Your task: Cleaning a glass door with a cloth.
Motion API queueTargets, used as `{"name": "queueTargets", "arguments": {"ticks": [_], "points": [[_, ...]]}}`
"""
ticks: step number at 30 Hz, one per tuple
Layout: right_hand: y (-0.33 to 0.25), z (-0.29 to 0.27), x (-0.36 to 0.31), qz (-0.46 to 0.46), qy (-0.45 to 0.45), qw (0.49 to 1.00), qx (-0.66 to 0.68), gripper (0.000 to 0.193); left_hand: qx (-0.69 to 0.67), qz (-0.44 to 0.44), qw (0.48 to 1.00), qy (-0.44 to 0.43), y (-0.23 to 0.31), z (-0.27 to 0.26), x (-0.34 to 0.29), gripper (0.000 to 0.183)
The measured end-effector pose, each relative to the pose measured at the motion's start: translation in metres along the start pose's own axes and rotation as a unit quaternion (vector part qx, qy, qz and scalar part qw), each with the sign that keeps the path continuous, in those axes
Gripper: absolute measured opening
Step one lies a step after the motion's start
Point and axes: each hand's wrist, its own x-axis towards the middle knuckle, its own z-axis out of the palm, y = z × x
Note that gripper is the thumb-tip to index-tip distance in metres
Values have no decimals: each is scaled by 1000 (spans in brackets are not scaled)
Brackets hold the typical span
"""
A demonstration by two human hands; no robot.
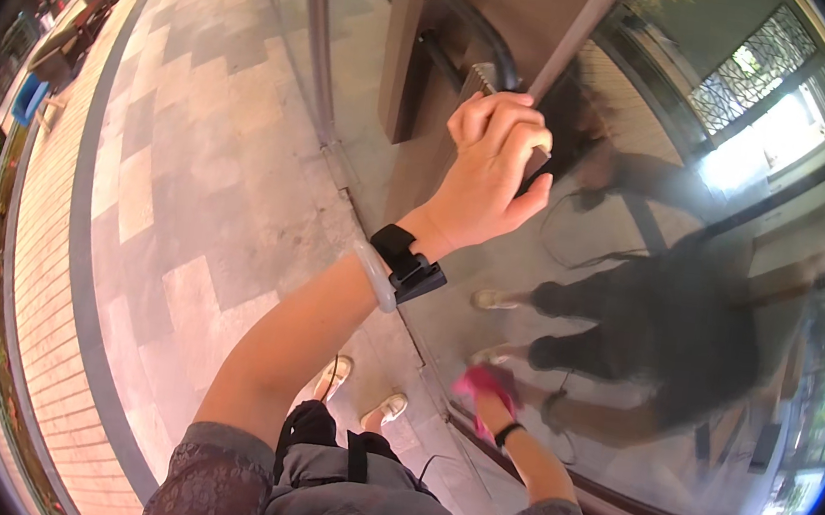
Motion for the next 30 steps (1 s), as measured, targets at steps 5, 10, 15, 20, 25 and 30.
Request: {"name": "queueTargets", "arguments": {"ticks": [5,10,15,20,25,30], "points": [[82,-82,147,110,99,986,-82,41,-16,3,999,48,14,13,20,34],[92,-82,212,186,145,956,172,43,-10,15,997,75,13,15,19,35],[49,71,81,246,201,790,524,45,-8,22,993,114,12,21,27,37],[-53,117,-87,272,-34,746,607,40,31,33,995,92,-3,15,9,42],[-51,110,-132,104,-120,978,137,36,28,15,995,95,4,22,8,40],[1,-16,-89,88,16,992,84,34,14,14,997,72,9,12,14,37]]}}
